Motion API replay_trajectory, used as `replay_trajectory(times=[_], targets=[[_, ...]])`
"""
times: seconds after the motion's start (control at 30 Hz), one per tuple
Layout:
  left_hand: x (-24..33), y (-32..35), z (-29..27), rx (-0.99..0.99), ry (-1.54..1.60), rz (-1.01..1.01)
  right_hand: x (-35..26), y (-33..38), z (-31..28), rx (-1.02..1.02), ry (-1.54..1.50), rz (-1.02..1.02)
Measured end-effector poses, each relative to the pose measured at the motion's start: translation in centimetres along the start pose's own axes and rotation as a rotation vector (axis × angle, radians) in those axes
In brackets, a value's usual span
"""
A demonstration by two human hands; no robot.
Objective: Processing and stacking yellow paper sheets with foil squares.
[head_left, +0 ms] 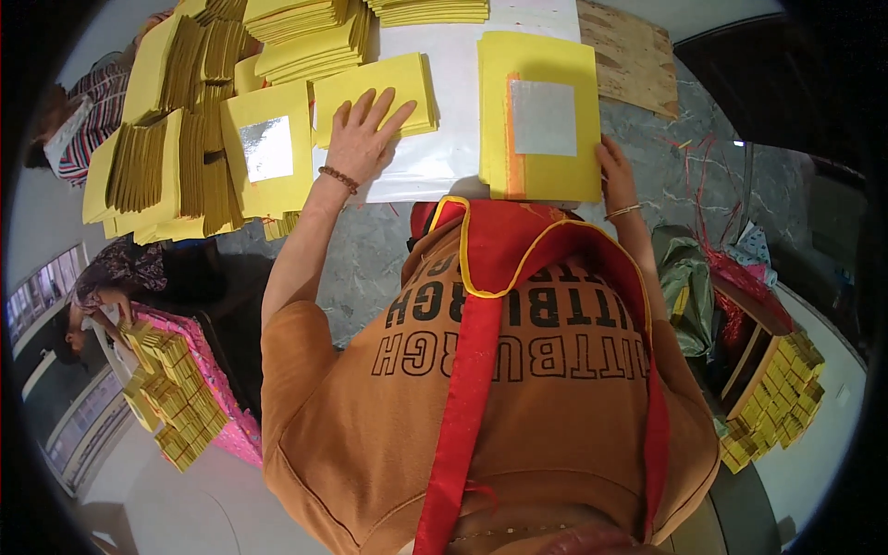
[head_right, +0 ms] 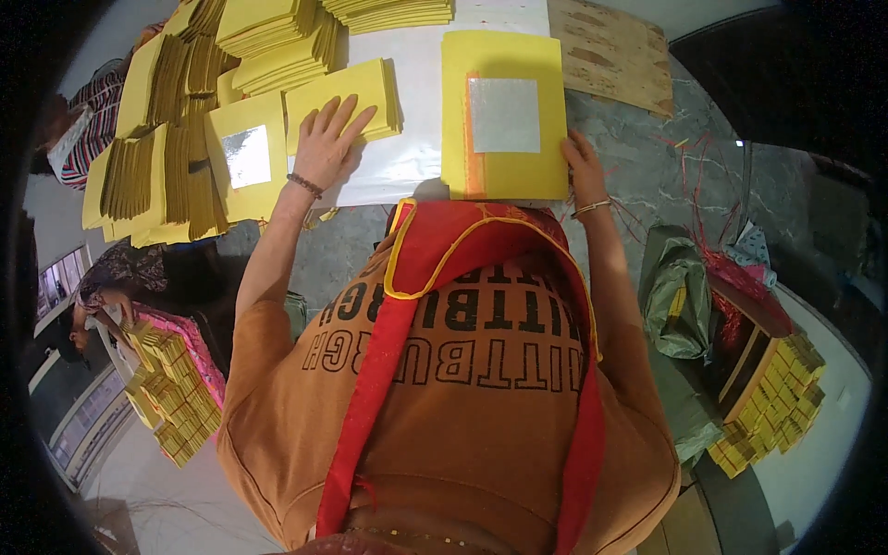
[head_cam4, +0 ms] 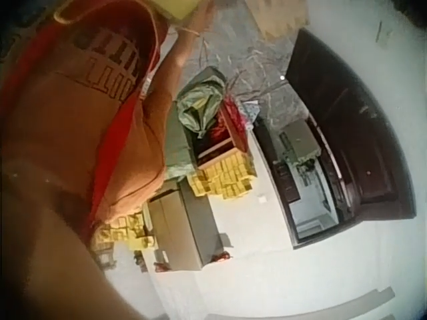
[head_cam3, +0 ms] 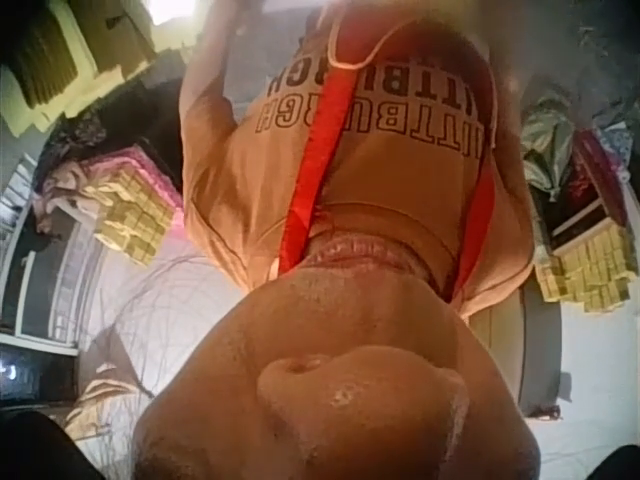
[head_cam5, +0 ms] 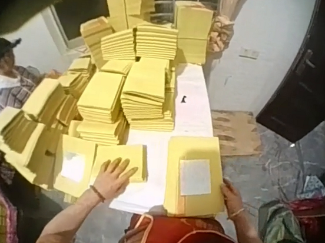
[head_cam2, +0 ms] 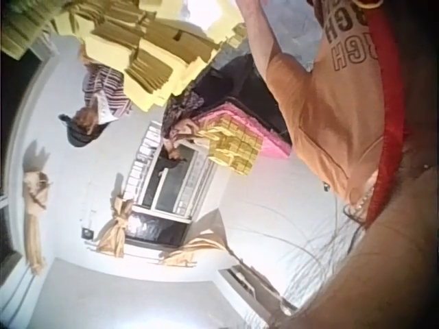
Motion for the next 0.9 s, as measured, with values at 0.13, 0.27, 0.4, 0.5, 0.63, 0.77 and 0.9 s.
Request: replay_trajectory(times=[0.13,0.27,0.4,0.5,0.63,0.77,0.9], targets=[[0.4,-0.1,-0.5,-0.004,0.011,0.015,0.7,1.5,2.0,-0.014,-0.093,-0.002],[3.2,-1.3,-3.1,0.033,0.054,0.049,0.7,1.6,2.5,0.006,-0.114,-0.050],[7.4,-2.5,-3.4,0.128,0.896,0.008,0.6,0.6,2.1,-0.039,-0.134,-0.177],[7.9,-3.6,2.8,0.129,1.399,-0.302,-2.3,2.6,4.1,-0.096,-0.225,-0.163],[8.1,-4.8,7.1,0.226,1.548,-0.443,-2.1,2.4,5.0,-0.101,-0.209,-0.167],[8.3,-4.7,7.6,0.270,1.532,-0.441,-3.8,3.4,6.3,-0.211,-0.398,-0.130],[8.9,-4.9,7.2,0.272,1.505,-0.441,-2.9,1.7,5.5,-0.166,-0.312,-0.166]])
Point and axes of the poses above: each hand's wrist, its own y-axis away from the middle knuckle, its own z-axis out of the palm, x = y × z, the point moved 10 cm from there along -y, towards the middle knuckle, and after that the axes turned 12 degrees about y, right-handed, at the moved point
